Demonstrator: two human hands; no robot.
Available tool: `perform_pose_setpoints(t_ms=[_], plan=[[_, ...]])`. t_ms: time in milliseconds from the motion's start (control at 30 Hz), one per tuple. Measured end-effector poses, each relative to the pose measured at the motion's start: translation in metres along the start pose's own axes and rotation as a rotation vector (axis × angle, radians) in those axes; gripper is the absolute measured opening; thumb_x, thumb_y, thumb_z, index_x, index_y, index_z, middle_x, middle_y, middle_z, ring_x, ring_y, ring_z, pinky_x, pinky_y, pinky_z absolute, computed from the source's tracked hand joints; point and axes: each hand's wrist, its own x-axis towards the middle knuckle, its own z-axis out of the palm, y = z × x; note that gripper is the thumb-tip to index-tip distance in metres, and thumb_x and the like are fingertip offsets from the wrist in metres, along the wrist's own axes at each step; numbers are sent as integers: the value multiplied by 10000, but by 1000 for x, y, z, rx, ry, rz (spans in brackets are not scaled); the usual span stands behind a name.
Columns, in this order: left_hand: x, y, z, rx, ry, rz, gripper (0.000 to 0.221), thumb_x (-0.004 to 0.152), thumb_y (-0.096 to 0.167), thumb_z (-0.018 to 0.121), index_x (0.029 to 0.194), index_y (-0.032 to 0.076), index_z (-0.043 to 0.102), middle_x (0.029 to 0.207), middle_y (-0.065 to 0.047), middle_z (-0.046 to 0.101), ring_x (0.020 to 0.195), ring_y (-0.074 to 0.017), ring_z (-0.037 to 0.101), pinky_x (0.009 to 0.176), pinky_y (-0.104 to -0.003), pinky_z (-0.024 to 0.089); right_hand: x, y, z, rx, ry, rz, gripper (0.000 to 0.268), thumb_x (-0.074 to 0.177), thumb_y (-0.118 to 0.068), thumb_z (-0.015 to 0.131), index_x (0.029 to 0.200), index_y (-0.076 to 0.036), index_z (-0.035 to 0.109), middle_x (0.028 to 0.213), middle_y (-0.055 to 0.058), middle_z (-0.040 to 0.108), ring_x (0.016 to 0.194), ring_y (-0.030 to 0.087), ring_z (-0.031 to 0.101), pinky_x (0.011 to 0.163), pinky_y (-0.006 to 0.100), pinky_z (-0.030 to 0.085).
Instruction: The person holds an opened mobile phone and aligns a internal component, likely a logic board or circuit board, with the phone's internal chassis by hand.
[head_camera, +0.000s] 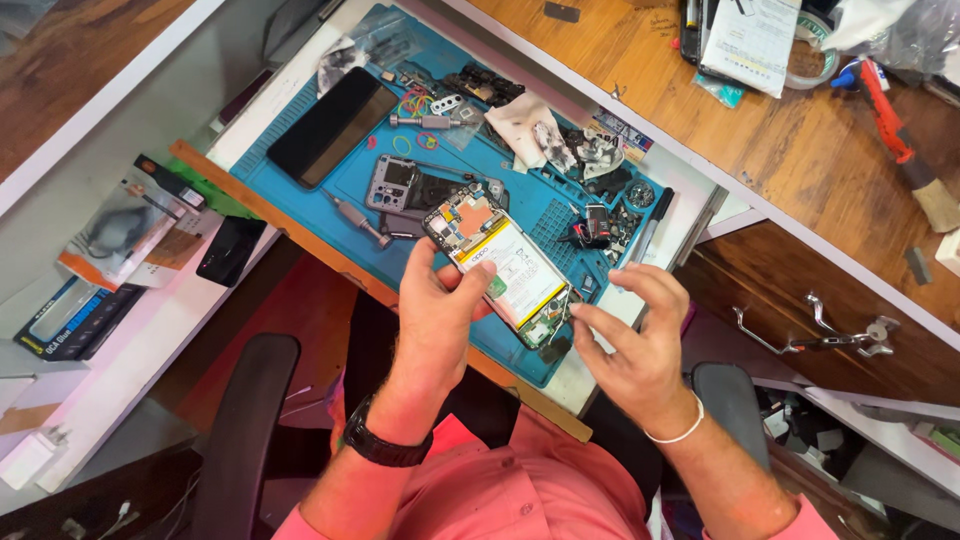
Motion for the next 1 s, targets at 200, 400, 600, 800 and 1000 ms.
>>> perform_pose_setpoints(t_ms=[200,400,600,800,1000], plan=[[-1,-1,1,-4,12,3,436,913,9,644,1315,22,475,1010,-108,741,889,-158,725,700,-313,608,-2,0,0,11,-28,-9,409,719,35,826,1084,-116,718,1275,148,550,1212,382,531,1016,428,473],[-4,-8,3,-86,34,52,443,929,8,653,1334,46,478,1028,-73,716,889,-136,695,684,-274,567,-28,-7,25,751,-15,677,502,854,-19,781,1304,-54,561,1215,118,576,1081,219,590,918,350,526],[-20,-33,27,-349,78,100,417,939,15,647,1319,54,480,1069,-48,681,919,-112,680,760,-268,577,-13,-21,38,1407,18,1227,350,906,-51,679,1249,7,636,1190,109,707,1033,207,665,904,398,536],[-40,-52,29,-206,-15,160,478,958,23,675,1394,25,478,1187,-69,630,1002,-123,587,852,-299,474,-7,-4,22,1483,296,1171,299,921,-40,623,1211,32,630,1160,118,726,1045,232,708,970,437,564],[-55,-31,-3,-243,-314,275,497,1049,404,500,1364,21,463,1293,-180,682,1171,-211,675,1066,-346,499,-23,35,-8,1368,300,1084,264,995,-50,627,1216,92,648,1129,161,723,971,236,696,903,401,543]])
